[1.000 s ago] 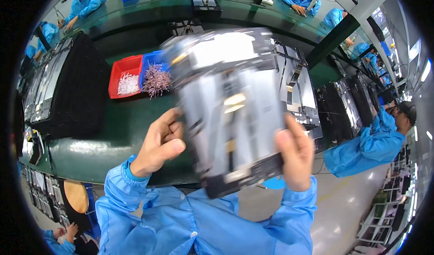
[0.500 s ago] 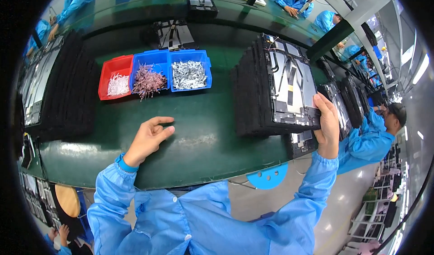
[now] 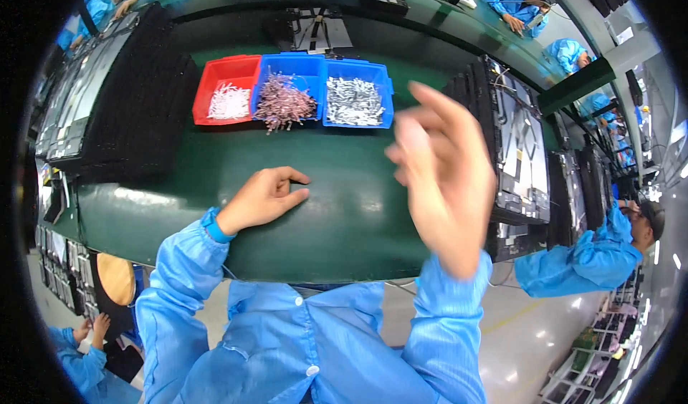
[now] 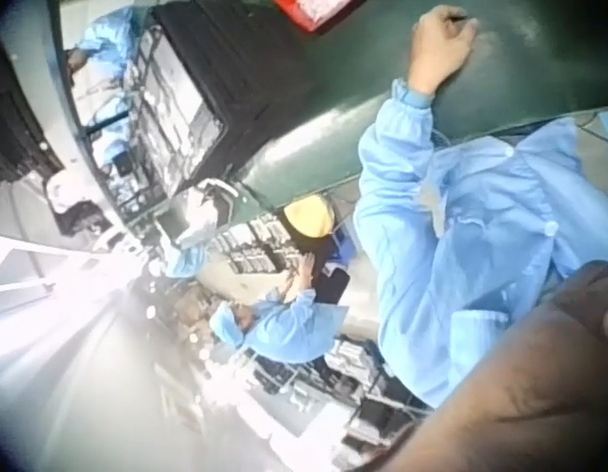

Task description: The person assembles internal electronic components and internal cables into tablet devices by hand, taking parts from bins and integrating them into the tablets.

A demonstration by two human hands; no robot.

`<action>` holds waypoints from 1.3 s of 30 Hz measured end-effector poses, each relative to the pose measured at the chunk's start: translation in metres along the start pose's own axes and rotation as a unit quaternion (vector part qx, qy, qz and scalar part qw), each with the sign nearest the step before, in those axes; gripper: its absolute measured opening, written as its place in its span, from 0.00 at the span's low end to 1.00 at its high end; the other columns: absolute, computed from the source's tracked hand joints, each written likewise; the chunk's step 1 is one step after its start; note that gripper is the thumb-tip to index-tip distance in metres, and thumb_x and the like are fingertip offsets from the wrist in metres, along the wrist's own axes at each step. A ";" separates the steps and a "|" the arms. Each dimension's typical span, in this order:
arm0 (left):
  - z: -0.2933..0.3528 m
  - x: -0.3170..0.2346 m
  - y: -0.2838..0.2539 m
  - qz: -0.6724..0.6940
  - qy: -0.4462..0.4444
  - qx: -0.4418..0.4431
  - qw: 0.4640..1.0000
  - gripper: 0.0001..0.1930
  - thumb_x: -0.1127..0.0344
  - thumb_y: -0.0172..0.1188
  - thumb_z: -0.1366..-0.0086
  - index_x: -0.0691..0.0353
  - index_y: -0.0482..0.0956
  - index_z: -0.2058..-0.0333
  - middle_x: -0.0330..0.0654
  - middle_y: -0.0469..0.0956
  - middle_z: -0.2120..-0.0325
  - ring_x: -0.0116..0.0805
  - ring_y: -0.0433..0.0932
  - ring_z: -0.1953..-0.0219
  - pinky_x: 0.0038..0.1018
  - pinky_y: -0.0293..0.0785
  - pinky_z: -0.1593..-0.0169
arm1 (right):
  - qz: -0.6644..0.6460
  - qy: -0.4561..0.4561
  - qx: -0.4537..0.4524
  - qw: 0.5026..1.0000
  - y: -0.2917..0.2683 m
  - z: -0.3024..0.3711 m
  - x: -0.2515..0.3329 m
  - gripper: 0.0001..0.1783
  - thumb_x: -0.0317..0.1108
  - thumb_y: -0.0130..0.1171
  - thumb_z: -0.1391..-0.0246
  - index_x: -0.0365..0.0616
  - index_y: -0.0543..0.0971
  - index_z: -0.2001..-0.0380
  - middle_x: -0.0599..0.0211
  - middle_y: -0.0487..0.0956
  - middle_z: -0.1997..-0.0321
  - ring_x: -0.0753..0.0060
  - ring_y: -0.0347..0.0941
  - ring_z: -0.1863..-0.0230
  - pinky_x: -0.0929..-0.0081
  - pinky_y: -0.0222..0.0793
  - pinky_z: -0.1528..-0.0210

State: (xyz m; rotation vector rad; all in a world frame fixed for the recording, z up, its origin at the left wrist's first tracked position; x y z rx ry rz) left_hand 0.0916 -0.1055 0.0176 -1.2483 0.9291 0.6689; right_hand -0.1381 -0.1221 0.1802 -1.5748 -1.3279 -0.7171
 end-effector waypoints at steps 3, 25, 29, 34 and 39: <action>0.005 -0.001 0.000 0.054 -0.024 0.018 0.998 0.16 0.64 0.66 0.36 0.69 0.82 0.55 0.28 0.61 0.88 0.18 0.57 0.83 0.26 0.55 0.78 | -0.031 0.017 0.018 0.999 0.049 -0.095 -0.060 0.29 0.42 0.61 0.37 0.29 0.70 0.42 0.51 0.81 0.59 0.69 0.81 0.65 0.76 0.76 0.67; 0.011 0.012 -0.005 0.128 -0.028 -0.010 0.991 0.15 0.59 0.63 0.37 0.66 0.83 0.60 0.44 0.79 0.81 0.42 0.79 0.77 0.39 0.73 0.70 | -0.060 0.497 0.135 0.855 0.170 -0.289 -0.248 0.14 0.33 0.69 0.46 0.39 0.78 0.61 0.58 0.78 0.63 0.67 0.72 0.72 0.73 0.74 0.77; 0.007 0.010 -0.005 0.132 -0.026 -0.010 0.991 0.14 0.59 0.63 0.37 0.66 0.83 0.61 0.44 0.79 0.82 0.40 0.79 0.78 0.37 0.72 0.72 | -0.189 0.473 0.126 0.851 0.155 -0.299 -0.246 0.08 0.35 0.61 0.39 0.45 0.75 0.61 0.63 0.74 0.65 0.67 0.65 0.67 0.69 0.71 0.69; 0.001 0.018 -0.011 0.111 -0.038 -0.088 0.989 0.13 0.62 0.65 0.36 0.64 0.84 0.58 0.31 0.67 0.88 0.18 0.62 0.83 0.26 0.59 0.77 | -0.302 0.371 0.074 0.875 0.168 -0.290 -0.193 0.09 0.36 0.50 0.34 0.45 0.73 0.57 0.60 0.74 0.57 0.59 0.70 0.56 0.57 0.74 0.64; 0.009 0.025 -0.044 0.035 -0.025 -0.208 0.977 0.15 0.65 0.69 0.40 0.63 0.83 0.56 0.32 0.64 0.85 0.21 0.63 0.81 0.25 0.60 0.76 | -0.408 0.244 0.001 0.880 0.131 -0.182 -0.114 0.13 0.37 0.53 0.35 0.38 0.74 0.55 0.59 0.78 0.60 0.63 0.74 0.61 0.60 0.74 0.65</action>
Point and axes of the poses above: each hand's wrist, its own z-axis away from the middle knuckle, its own y-axis out of the palm, x = y × z, the point moved 1 cm from there along -z, towards the middle knuckle
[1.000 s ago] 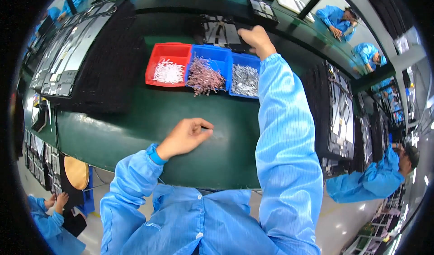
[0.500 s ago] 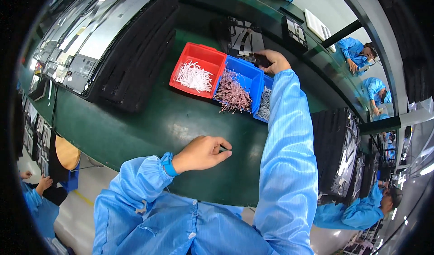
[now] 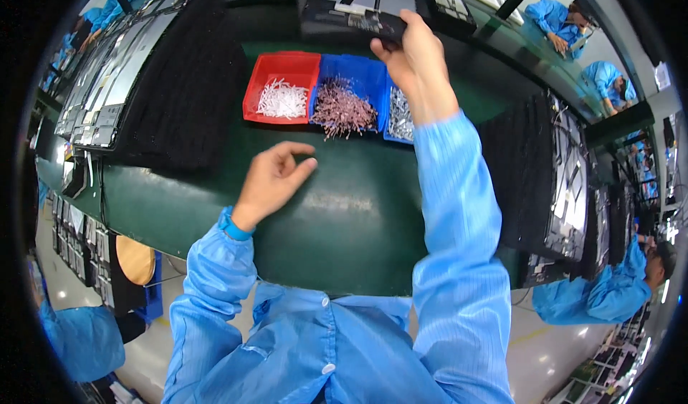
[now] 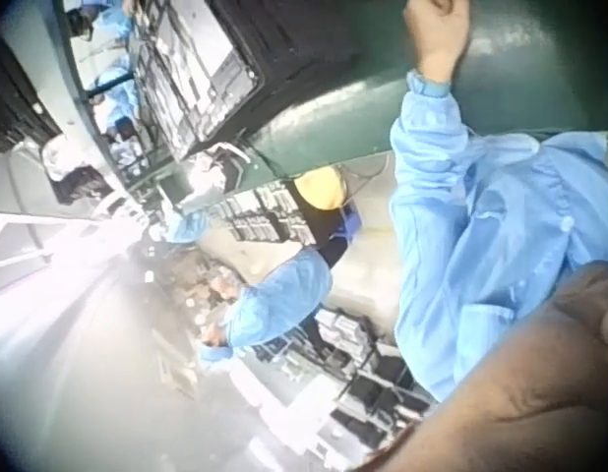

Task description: The person assembles internal electronic components and internal cables into tablet devices by hand, taking parts from bins and integrating them into the tablets.

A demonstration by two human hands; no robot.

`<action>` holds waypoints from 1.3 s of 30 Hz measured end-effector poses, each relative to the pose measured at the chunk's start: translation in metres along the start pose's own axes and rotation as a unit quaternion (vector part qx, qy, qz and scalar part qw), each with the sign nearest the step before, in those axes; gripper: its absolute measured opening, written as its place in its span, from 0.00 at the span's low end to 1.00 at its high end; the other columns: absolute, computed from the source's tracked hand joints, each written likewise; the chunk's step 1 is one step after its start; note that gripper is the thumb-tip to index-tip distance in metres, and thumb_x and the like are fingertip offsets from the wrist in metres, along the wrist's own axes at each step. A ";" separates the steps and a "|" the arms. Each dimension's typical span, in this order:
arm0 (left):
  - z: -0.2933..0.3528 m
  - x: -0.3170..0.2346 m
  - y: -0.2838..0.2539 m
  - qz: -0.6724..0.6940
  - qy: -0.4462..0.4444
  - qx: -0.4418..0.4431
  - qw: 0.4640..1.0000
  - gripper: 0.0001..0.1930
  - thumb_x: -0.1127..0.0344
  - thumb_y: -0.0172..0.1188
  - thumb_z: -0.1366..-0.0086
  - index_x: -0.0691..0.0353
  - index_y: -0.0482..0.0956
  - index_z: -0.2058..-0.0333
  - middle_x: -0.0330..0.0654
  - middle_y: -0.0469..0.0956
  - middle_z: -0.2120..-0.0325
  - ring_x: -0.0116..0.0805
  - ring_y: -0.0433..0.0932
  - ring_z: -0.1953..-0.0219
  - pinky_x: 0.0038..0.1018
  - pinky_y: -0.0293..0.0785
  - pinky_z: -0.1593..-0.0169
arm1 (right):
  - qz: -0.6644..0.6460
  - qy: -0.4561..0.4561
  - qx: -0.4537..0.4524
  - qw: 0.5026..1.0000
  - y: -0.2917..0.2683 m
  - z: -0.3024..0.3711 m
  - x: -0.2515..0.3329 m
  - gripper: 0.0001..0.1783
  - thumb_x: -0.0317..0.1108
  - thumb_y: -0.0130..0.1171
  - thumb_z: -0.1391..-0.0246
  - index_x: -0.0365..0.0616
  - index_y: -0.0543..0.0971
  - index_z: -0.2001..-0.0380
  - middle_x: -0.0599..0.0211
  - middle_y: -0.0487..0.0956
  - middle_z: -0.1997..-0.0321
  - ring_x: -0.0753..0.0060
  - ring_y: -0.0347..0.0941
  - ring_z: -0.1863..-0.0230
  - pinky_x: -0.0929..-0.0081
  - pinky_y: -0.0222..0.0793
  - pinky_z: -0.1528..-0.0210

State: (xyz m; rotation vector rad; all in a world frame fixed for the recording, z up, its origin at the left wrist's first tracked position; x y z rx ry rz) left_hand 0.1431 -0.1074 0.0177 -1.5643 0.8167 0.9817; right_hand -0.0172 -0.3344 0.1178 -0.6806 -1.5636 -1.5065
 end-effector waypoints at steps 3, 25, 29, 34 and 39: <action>0.028 -0.005 -0.037 -0.034 -0.002 -0.038 0.999 0.31 0.62 0.74 0.46 0.65 0.75 0.45 0.36 0.66 0.81 0.25 0.66 0.79 0.26 0.66 0.73 | 0.003 0.063 0.068 0.996 -0.034 0.121 0.002 0.13 0.40 0.54 0.35 0.41 0.76 0.56 0.65 0.81 0.62 0.70 0.78 0.65 0.67 0.72 0.68; 0.047 -0.046 -0.025 -0.277 0.076 0.306 0.908 0.55 0.70 0.79 0.58 0.59 0.57 0.31 0.51 0.72 0.58 0.50 0.80 0.67 0.39 0.77 0.60 | 0.727 0.042 0.113 0.676 -0.145 0.276 0.004 0.32 0.50 0.58 0.37 0.42 0.71 0.36 0.54 0.69 0.59 0.56 0.75 0.66 0.61 0.73 0.61; 0.047 -0.047 -0.026 -0.272 0.085 0.273 0.919 0.47 0.70 0.79 0.58 0.62 0.65 0.37 0.49 0.73 0.60 0.45 0.81 0.72 0.37 0.78 0.63 | 0.689 0.067 0.138 0.708 -0.141 0.270 0.008 0.40 0.48 0.67 0.45 0.37 0.67 0.35 0.50 0.66 0.53 0.51 0.71 0.55 0.61 0.71 0.50; 0.046 -0.055 -0.028 -0.245 0.000 0.243 0.939 0.24 0.70 0.75 0.53 0.64 0.73 0.59 0.48 0.77 0.65 0.49 0.82 0.67 0.39 0.77 0.63 | 0.658 0.067 0.282 0.695 -0.161 0.263 0.024 0.73 0.42 0.85 0.79 0.26 0.52 0.31 0.45 0.59 0.42 0.41 0.63 0.40 0.59 0.65 0.39; 0.047 -0.050 -0.028 -0.256 0.053 0.221 0.940 0.22 0.71 0.74 0.52 0.64 0.74 0.59 0.49 0.78 0.67 0.44 0.83 0.70 0.37 0.77 0.64 | 0.682 0.025 0.268 0.680 -0.168 0.265 0.020 0.68 0.38 0.86 0.83 0.30 0.60 0.34 0.50 0.62 0.45 0.46 0.68 0.47 0.60 0.70 0.46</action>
Point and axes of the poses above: each hand's wrist, its own z-axis away from the middle knuckle, its own y-axis out of the palm, x = y × z, the point moved 1 cm from there along -z, towards the middle knuckle
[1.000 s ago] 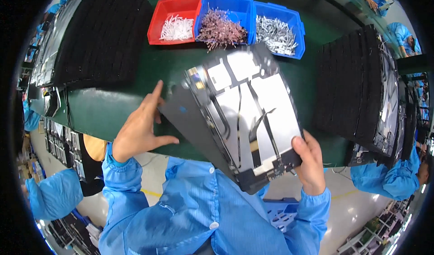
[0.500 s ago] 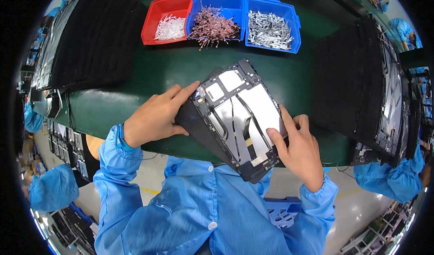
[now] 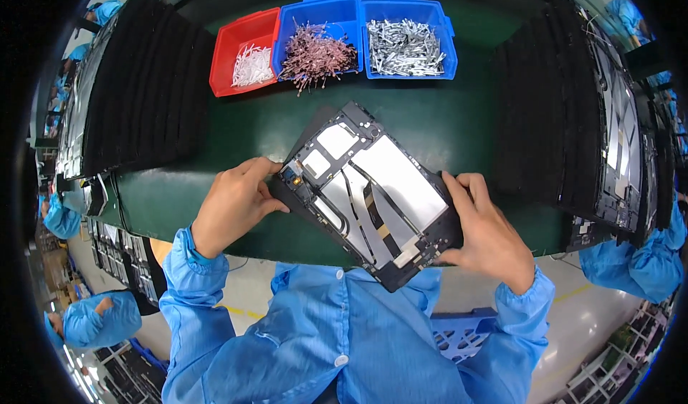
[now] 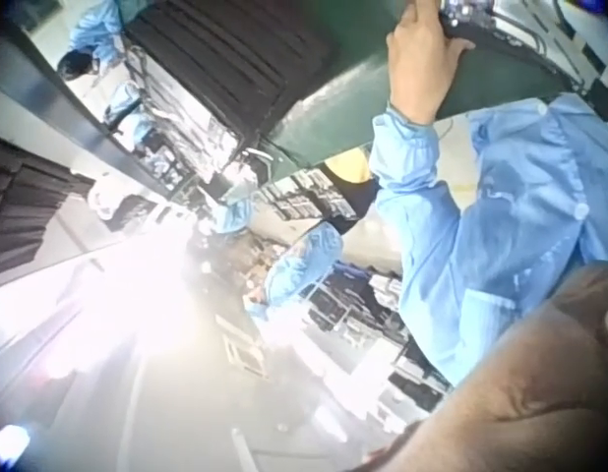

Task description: The person assembles internal electronic components and internal cables into tablet devices by hand, taking parts from bins and integrating them into the tablets.

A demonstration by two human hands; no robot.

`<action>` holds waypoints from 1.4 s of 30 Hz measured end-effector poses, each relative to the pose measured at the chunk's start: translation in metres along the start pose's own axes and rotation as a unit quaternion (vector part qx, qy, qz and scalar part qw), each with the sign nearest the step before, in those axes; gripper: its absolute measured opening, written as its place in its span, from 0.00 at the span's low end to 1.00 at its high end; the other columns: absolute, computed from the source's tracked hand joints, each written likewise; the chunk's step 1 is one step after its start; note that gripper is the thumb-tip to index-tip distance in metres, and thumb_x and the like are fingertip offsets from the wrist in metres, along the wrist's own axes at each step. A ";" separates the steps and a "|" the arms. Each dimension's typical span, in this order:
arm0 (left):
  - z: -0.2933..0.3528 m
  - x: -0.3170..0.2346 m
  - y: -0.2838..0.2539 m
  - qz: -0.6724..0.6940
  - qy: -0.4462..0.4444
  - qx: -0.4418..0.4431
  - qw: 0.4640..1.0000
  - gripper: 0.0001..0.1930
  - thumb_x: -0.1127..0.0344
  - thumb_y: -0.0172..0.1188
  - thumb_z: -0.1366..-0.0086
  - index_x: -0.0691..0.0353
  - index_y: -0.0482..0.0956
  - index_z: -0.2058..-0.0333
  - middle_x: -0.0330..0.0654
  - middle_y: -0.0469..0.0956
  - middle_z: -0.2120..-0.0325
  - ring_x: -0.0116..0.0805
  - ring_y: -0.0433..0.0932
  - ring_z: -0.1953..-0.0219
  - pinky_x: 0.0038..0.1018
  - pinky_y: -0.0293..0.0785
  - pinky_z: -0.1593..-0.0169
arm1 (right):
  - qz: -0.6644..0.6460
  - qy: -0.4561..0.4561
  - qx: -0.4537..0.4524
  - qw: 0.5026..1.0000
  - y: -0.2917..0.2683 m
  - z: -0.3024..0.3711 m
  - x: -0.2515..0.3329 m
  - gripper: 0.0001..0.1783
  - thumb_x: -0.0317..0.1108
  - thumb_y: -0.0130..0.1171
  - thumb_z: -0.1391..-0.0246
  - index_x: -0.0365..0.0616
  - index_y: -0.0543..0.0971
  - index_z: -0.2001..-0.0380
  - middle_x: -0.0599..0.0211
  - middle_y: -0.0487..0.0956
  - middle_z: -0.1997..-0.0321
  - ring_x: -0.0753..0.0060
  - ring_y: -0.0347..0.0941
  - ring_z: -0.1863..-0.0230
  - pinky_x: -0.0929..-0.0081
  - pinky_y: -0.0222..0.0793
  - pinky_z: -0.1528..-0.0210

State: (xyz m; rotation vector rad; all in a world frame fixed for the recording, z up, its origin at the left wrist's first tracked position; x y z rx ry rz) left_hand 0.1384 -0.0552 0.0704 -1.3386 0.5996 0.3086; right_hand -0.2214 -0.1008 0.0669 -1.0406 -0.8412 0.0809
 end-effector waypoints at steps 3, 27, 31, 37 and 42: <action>-0.001 0.004 0.003 0.010 0.002 -0.014 1.000 0.21 0.74 0.74 0.52 0.65 0.74 0.61 0.49 0.79 0.67 0.42 0.84 0.70 0.35 0.78 0.66 | -0.014 0.002 0.001 1.000 -0.006 -0.010 -0.012 0.64 0.38 0.86 0.85 0.34 0.67 0.38 0.57 0.67 0.51 0.57 0.71 0.57 0.65 0.72 0.57; -0.075 0.023 0.008 0.181 0.092 -0.107 0.973 0.18 0.78 0.66 0.43 0.68 0.79 0.52 0.46 0.82 0.62 0.31 0.81 0.67 0.25 0.78 0.62 | 0.004 0.028 -0.153 0.988 0.062 0.041 0.042 0.43 0.52 0.80 0.64 0.28 0.78 0.53 0.60 0.79 0.75 0.61 0.80 0.74 0.69 0.75 0.73; -0.077 0.022 0.010 0.124 -0.036 -0.243 0.961 0.11 0.75 0.66 0.40 0.69 0.81 0.58 0.43 0.83 0.70 0.25 0.78 0.74 0.22 0.76 0.68 | -0.103 0.006 -0.117 0.988 0.039 0.028 0.028 0.35 0.47 0.81 0.64 0.31 0.80 0.58 0.62 0.80 0.74 0.70 0.75 0.79 0.75 0.71 0.77; -0.087 0.039 0.036 0.136 -0.020 -0.337 0.931 0.12 0.70 0.70 0.41 0.68 0.82 0.60 0.45 0.82 0.69 0.29 0.80 0.77 0.26 0.75 0.72 | -0.203 0.018 -0.217 0.955 0.035 -0.004 0.020 0.13 0.27 0.72 0.52 0.34 0.82 0.64 0.67 0.79 0.78 0.84 0.70 0.79 0.85 0.63 0.78; -0.089 0.035 0.039 0.174 0.007 -0.357 0.918 0.07 0.73 0.67 0.38 0.66 0.84 0.61 0.44 0.80 0.68 0.28 0.80 0.77 0.23 0.74 0.73 | -0.218 0.026 -0.267 0.938 0.053 -0.014 -0.002 0.11 0.33 0.70 0.45 0.36 0.82 0.66 0.68 0.78 0.80 0.86 0.67 0.82 0.85 0.62 0.79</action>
Point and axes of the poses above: each hand's wrist, its own z-axis away from the middle knuckle, its own y-axis out of the palm, x = y × z, the point moved 1 cm from there along -z, towards the middle knuckle
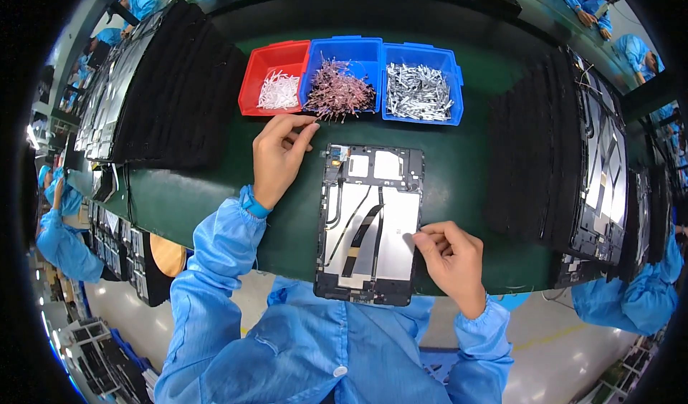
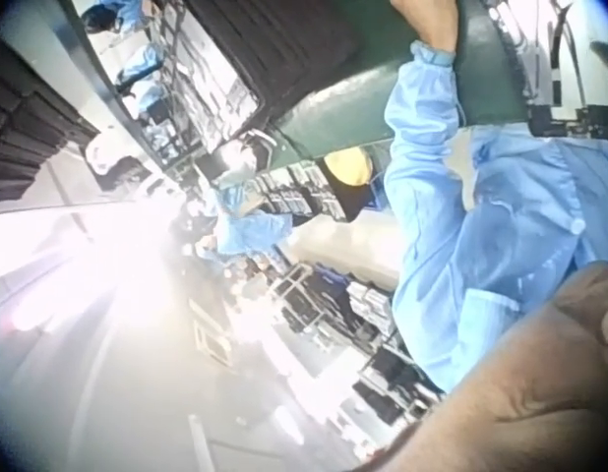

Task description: The person assembles internal electronic components and internal cables into tablet devices by hand, taking parts from bins and integrating them into the tablets.

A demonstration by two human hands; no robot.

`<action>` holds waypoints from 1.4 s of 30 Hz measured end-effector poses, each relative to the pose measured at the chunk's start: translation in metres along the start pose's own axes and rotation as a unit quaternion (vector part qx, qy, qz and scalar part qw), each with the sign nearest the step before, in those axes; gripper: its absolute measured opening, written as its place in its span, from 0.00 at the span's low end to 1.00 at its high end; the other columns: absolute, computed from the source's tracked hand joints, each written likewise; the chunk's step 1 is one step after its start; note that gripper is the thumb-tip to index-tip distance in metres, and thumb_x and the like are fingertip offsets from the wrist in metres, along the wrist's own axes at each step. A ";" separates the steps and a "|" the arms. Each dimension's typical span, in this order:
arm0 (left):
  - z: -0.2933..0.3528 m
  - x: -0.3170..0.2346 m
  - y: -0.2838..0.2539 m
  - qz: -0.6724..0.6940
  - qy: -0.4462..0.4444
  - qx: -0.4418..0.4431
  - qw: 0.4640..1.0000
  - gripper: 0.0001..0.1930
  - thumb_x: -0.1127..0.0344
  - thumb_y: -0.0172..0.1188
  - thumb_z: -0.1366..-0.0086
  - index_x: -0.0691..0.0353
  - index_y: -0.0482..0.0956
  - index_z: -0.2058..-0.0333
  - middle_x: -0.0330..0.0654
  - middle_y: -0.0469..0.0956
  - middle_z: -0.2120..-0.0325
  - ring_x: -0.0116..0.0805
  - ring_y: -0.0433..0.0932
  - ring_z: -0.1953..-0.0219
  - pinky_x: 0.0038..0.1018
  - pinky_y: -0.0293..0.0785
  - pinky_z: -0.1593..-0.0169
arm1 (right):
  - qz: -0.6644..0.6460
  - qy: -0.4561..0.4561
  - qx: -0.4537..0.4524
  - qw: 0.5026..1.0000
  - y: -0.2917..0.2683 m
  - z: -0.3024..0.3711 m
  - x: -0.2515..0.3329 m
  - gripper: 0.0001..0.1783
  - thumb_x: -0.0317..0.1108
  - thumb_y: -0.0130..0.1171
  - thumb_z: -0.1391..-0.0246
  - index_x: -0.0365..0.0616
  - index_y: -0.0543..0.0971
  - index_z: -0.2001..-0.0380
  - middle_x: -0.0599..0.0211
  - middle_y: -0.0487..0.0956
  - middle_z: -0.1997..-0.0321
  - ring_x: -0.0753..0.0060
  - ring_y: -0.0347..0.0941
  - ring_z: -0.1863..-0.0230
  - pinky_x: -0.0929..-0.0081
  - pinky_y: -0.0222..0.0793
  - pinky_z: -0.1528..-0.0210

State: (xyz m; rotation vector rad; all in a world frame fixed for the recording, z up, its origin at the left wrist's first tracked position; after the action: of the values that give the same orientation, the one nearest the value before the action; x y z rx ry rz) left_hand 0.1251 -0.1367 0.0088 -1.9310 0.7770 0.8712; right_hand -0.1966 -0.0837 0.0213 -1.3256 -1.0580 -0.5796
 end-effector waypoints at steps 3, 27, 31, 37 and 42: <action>0.002 -0.003 -0.006 0.027 0.031 -0.044 0.998 0.07 0.74 0.67 0.38 0.66 0.85 0.60 0.42 0.79 0.67 0.25 0.80 0.76 0.20 0.73 0.75 | -0.031 0.034 -0.007 0.999 -0.003 -0.002 -0.012 0.11 0.34 0.65 0.40 0.36 0.82 0.67 0.68 0.78 0.81 0.87 0.67 0.82 0.85 0.61 0.79; 0.062 -0.037 -0.032 0.321 -0.136 0.106 0.931 0.07 0.77 0.61 0.33 0.70 0.84 0.58 0.44 0.78 0.62 0.26 0.78 0.71 0.20 0.76 0.67 | 0.312 -0.130 0.087 0.937 0.032 -0.097 0.034 0.20 0.48 0.54 0.35 0.46 0.78 0.49 0.47 0.74 0.47 0.44 0.81 0.70 0.51 0.77 0.68; 0.067 -0.045 -0.028 0.334 -0.116 0.123 0.927 0.07 0.78 0.64 0.36 0.69 0.85 0.59 0.43 0.78 0.62 0.24 0.78 0.69 0.19 0.77 0.66 | 0.316 -0.129 0.023 0.940 0.024 -0.084 0.053 0.18 0.45 0.58 0.37 0.43 0.81 0.53 0.53 0.76 0.49 0.50 0.81 0.72 0.55 0.76 0.71; 0.067 -0.059 -0.020 0.320 -0.102 0.114 0.935 0.06 0.77 0.64 0.35 0.68 0.86 0.60 0.43 0.78 0.63 0.24 0.78 0.69 0.19 0.76 0.66 | -0.075 -0.154 0.124 0.977 0.033 -0.074 0.080 0.11 0.28 0.70 0.49 0.37 0.84 0.61 0.65 0.82 0.68 0.89 0.55 0.86 0.81 0.53 0.82; 0.066 -0.064 -0.018 0.259 -0.057 0.091 0.960 0.06 0.77 0.66 0.37 0.67 0.86 0.61 0.43 0.79 0.64 0.25 0.78 0.68 0.20 0.76 0.66 | -0.108 -0.065 0.147 0.981 0.044 -0.068 0.081 0.11 0.30 0.70 0.50 0.38 0.84 0.63 0.67 0.80 0.73 0.81 0.65 0.81 0.78 0.57 0.78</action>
State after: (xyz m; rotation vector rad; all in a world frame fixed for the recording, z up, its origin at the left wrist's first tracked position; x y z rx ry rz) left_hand 0.0847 -0.0591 0.0429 -1.5200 1.2758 1.1627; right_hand -0.1040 -0.1216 0.0766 -1.0080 -1.3505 -0.4782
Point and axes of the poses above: each hand's wrist, its own z-axis away from the middle knuckle, its own y-axis out of the palm, x = y × z, the point moved 1 cm from there along -z, towards the middle knuckle
